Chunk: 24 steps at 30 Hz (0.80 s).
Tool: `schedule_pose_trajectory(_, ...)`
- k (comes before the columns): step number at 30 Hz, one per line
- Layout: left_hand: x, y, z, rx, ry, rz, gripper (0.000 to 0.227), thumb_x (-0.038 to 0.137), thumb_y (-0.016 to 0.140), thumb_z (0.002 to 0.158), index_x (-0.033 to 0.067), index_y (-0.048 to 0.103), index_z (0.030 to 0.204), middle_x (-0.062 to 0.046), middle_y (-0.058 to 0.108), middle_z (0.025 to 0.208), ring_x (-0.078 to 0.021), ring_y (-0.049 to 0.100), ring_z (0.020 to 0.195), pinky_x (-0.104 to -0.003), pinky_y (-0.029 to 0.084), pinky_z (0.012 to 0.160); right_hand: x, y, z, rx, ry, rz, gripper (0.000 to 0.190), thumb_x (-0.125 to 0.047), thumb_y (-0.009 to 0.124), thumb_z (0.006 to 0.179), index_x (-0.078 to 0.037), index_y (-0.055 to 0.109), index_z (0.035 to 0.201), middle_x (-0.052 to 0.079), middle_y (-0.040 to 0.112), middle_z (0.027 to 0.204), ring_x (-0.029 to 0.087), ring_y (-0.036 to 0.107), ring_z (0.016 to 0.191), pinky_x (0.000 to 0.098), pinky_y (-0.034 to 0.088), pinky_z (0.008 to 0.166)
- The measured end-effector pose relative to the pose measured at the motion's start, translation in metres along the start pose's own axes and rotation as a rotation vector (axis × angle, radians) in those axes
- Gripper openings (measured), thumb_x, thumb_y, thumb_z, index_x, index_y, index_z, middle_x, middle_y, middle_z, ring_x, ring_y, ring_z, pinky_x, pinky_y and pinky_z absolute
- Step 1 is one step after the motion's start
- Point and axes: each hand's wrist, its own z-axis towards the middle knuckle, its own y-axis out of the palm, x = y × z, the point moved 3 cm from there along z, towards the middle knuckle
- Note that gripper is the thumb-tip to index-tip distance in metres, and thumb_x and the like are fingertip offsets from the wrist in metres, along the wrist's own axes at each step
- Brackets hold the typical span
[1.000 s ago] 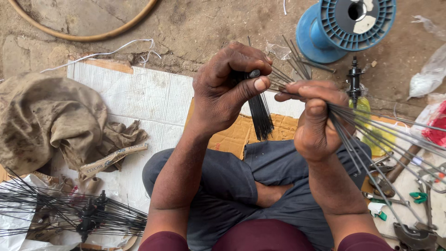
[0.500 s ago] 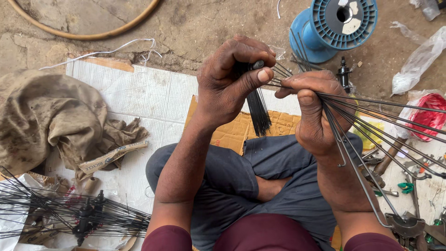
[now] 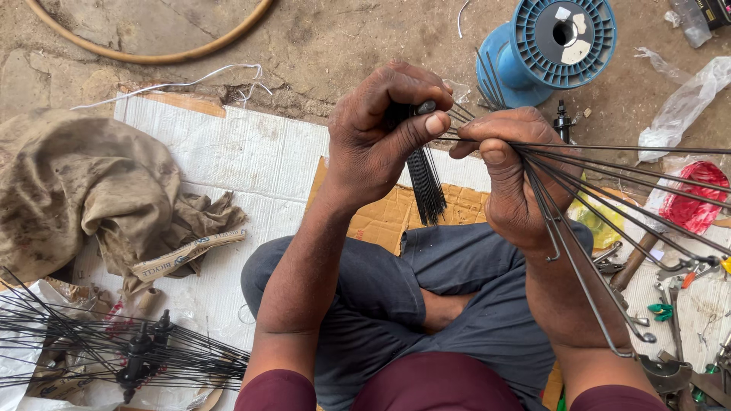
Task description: The person sits on the floor and assembles a bicycle wheel by inserting spokes into the hub and attaching them to the rim. They handle bundles of spokes, a hub, and a rim, using their hands to thread and secure the components.
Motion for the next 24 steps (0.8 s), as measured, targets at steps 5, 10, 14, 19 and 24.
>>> schedule_pose_trajectory(5,0.0,0.0,-0.001,-0.006,-0.001,0.003,0.014,0.015,0.074,0.106,0.0079,0.065,0.114,-0.006,0.07,0.106,-0.0126,0.072,0.105,-0.026,0.066,0.09,0.001,0.001,0.001,-0.01,-0.008,0.021,0.024,-0.02,0.053,0.121,0.002,0.061,0.124,0.015,0.067,0.109,0.019,0.074,0.093,0.0277,0.064,0.08)
schedule_pose_trajectory(10,0.003,0.0,-0.001,-0.01,-0.028,0.001,0.015,0.014,0.074,0.106,0.0068,0.065,0.115,-0.006,0.07,0.107,-0.0113,0.072,0.099,-0.025,0.065,0.086,0.004,0.003,0.005,-0.021,-0.012,0.069,0.024,-0.02,0.053,0.121,0.002,0.06,0.124,0.014,0.067,0.109,0.019,0.074,0.093,0.0278,0.066,0.08)
schedule_pose_trajectory(14,0.001,0.0,-0.001,0.002,-0.036,-0.046,0.015,0.015,0.074,0.107,0.0069,0.064,0.116,-0.006,0.069,0.106,-0.0111,0.071,0.099,-0.026,0.063,0.086,0.011,0.007,0.01,-0.094,-0.037,-0.056,0.014,-0.01,0.056,0.116,0.003,0.062,0.117,0.015,0.069,0.099,0.019,0.073,0.088,0.0273,0.063,0.071)
schedule_pose_trajectory(19,-0.002,0.0,-0.001,0.022,-0.006,0.013,0.013,0.017,0.072,0.108,0.009,0.066,0.116,-0.005,0.072,0.105,-0.0112,0.072,0.101,-0.027,0.064,0.089,0.013,0.005,0.013,-0.253,0.046,-0.331,0.013,-0.01,0.062,0.111,0.003,0.063,0.111,0.018,0.07,0.095,0.028,0.072,0.086,0.0378,0.061,0.072)
schedule_pose_trajectory(24,-0.004,-0.003,-0.004,0.048,-0.045,0.027,0.011,0.019,0.069,0.11,0.0095,0.066,0.115,-0.004,0.073,0.106,-0.009,0.072,0.1,-0.026,0.065,0.087,0.001,0.0,0.006,0.168,0.126,0.206,0.022,-0.016,0.051,0.12,0.004,0.058,0.122,0.018,0.069,0.11,0.023,0.075,0.09,0.0346,0.069,0.081)
